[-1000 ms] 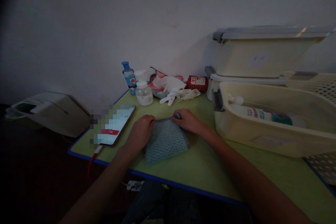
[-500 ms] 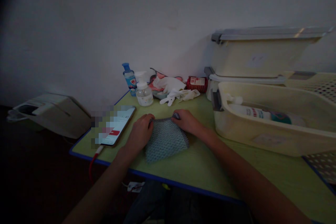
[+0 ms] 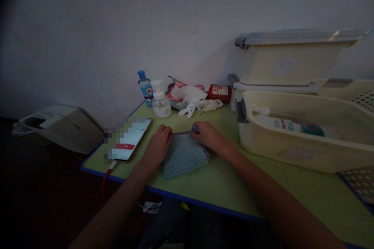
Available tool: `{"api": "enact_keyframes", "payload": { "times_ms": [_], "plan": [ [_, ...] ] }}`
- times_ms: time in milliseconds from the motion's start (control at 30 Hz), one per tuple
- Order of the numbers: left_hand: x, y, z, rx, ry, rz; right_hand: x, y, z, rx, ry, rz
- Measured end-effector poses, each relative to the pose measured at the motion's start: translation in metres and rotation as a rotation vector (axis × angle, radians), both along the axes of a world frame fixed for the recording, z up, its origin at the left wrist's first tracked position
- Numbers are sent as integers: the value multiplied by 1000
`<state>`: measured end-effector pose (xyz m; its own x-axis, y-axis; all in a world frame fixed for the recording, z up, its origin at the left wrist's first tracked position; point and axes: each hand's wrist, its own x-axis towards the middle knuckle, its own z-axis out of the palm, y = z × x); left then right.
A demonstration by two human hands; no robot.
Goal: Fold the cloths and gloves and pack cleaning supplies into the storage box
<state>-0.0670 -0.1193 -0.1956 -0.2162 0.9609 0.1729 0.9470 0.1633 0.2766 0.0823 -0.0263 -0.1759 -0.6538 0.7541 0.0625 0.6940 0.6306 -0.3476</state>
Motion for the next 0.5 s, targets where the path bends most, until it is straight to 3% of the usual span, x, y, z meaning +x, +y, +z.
{"api": "enact_keyframes", "payload": {
  "times_ms": [300, 500],
  "plan": [
    [1, -4, 3, 24, 91, 12, 2, -1, -3, 10, -4, -3],
    [2, -3, 6, 41, 21, 32, 5, 4, -4, -26, 43, 19]
  ]
}}
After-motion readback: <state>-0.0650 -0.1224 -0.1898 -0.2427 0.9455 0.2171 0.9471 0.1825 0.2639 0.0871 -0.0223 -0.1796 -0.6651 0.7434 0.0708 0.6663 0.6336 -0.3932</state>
